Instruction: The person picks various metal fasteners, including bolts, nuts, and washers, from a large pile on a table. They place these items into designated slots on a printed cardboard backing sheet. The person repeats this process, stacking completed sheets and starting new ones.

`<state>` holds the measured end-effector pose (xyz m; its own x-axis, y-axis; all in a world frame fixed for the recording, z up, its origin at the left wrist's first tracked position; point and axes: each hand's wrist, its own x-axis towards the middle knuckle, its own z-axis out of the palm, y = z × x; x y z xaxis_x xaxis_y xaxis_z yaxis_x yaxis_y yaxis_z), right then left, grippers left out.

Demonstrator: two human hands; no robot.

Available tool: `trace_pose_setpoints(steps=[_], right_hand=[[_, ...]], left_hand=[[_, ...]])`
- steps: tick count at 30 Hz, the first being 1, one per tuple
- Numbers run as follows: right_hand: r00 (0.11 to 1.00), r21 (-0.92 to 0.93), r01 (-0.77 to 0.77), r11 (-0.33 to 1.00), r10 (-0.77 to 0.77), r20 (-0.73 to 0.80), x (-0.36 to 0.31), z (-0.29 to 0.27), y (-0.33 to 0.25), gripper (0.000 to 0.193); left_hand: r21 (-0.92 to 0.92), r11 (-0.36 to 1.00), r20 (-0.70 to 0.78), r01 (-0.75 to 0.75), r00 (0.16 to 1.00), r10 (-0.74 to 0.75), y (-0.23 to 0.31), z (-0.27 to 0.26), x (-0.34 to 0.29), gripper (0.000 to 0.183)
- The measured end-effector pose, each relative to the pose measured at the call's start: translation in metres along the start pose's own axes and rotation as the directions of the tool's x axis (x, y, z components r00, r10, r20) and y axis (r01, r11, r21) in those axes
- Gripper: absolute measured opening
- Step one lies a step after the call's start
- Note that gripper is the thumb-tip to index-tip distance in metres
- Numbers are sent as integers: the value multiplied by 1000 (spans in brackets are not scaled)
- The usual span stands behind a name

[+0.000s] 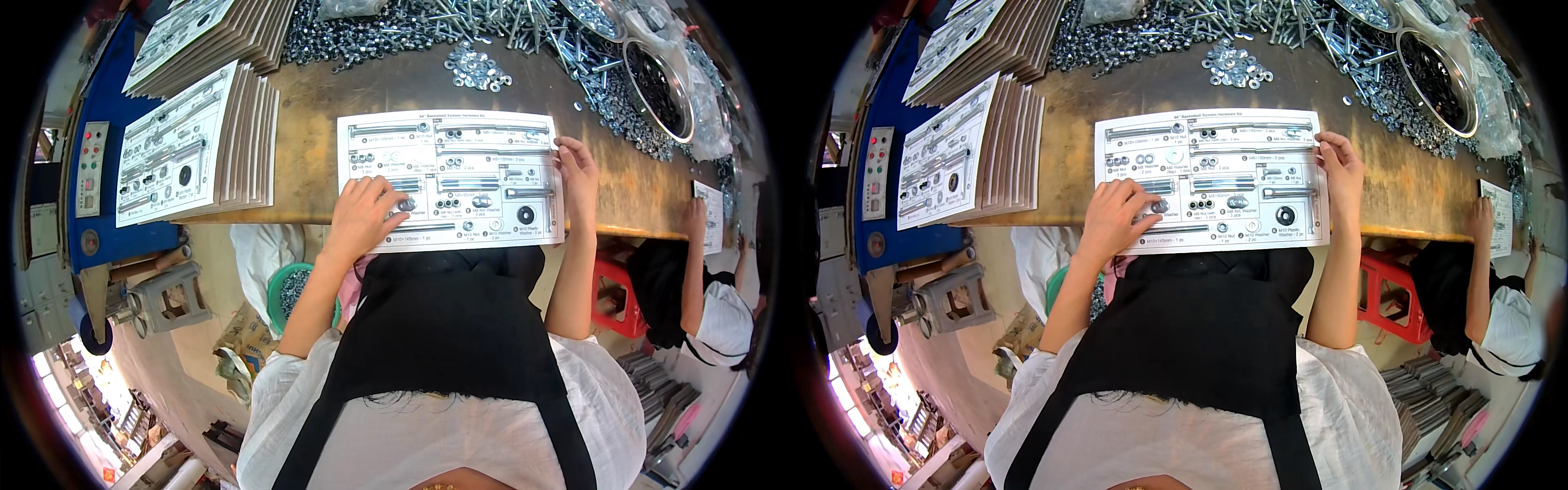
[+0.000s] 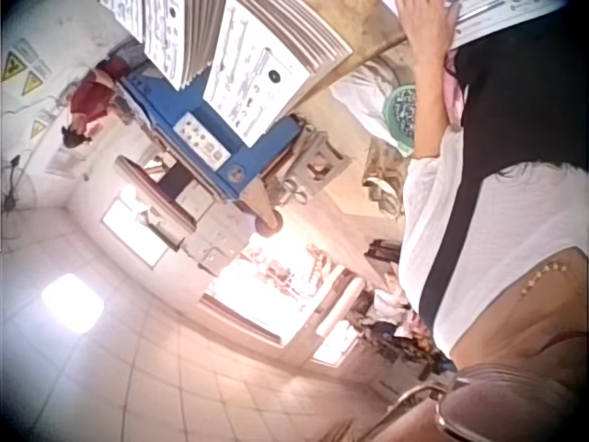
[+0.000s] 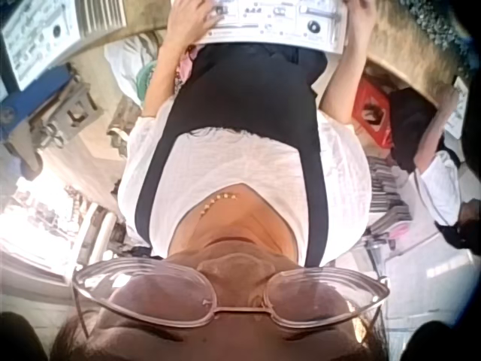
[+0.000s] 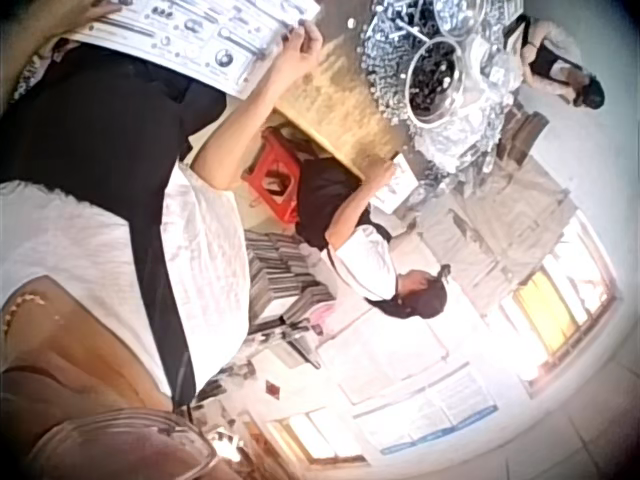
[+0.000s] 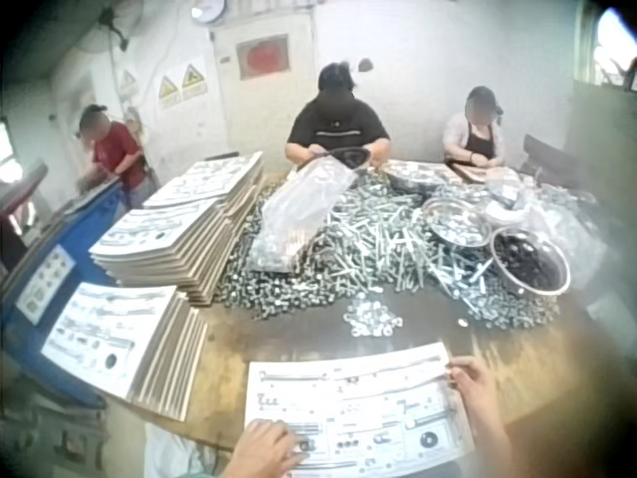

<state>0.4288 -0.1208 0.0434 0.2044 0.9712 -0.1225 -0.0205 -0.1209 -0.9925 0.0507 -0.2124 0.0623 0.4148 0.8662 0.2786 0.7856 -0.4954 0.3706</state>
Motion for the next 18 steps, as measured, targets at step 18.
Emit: trace_pose_setpoints(steps=[18], right_hand=[[974, -513, 167, 842, -222, -47, -4, 0, 11, 28]], left_hand=[[48, 794, -183, 606, 787, -590, -26, -20, -46, 13]])
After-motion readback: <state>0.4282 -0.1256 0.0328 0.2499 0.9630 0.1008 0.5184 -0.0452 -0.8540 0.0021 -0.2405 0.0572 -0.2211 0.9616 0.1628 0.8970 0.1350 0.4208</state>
